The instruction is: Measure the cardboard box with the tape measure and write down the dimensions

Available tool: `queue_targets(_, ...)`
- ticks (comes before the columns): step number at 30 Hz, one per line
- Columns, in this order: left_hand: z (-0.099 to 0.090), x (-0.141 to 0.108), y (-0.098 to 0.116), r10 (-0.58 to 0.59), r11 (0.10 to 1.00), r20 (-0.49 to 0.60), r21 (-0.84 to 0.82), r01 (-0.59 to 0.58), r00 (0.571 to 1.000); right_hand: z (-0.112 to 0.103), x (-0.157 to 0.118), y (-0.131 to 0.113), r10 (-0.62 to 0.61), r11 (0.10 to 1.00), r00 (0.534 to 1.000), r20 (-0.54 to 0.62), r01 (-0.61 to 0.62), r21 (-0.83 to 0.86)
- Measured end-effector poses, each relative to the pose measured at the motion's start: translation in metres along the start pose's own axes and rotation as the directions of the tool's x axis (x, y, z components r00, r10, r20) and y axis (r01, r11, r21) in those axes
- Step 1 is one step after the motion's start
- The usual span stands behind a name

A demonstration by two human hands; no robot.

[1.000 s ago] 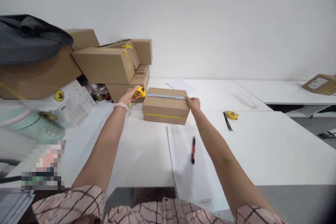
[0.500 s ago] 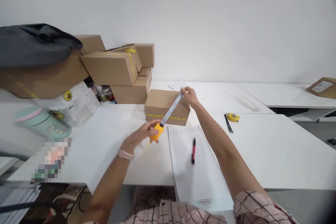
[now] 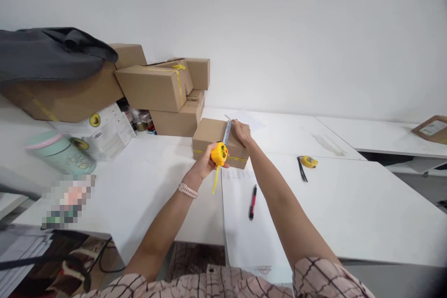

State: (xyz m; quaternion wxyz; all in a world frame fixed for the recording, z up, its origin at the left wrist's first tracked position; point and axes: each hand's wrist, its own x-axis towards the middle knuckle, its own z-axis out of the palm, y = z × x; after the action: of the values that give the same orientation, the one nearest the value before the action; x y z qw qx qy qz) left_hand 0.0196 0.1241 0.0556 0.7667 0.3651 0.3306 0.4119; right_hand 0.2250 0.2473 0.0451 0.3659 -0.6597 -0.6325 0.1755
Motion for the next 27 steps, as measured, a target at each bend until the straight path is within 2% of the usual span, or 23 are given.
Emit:
queue_targets(4, 0.008, 0.008, 0.008, -0.074, 0.997, -0.082, -0.031, 0.072, 0.994, 0.001, 0.002, -0.005, 0.018, 0.994, 0.994, 0.112, -0.006, -0.105)
queue_targets(8, 0.011, 0.009, 0.008, -0.095, 0.995, -0.113, -0.041, 0.09, 0.989, 0.003, 0.002, -0.013, 0.068, 0.978, 0.988, 0.139, -0.039, -0.206)
queue_targets(15, 0.014, 0.009, 0.004, -0.137, 0.99, -0.139, -0.029, 0.134, 0.981, 0.009, 0.003, -0.026, 0.057, 0.94, 0.994, 0.094, -0.022, -0.34)
queue_targets(19, 0.01, 0.009, -0.003, -0.062, 0.998, -0.092, 0.002, 0.063, 0.994, 0.016, 0.008, -0.025, 0.06, 0.949, 0.998, 0.02, -0.051, -0.312)
queue_targets(23, 0.003, 0.011, -0.011, 0.029, 0.996, -0.019, 0.08, -0.027, 0.999, 0.025, 0.012, -0.02, 0.008, 0.934, 1.0, -0.023, -0.016, -0.358)
queue_targets(27, 0.002, 0.016, -0.014, 0.017, 0.994, -0.017, 0.113, -0.015, 1.0, 0.028, 0.01, -0.021, -0.027, 0.923, 0.999, -0.038, 0.01, -0.386)
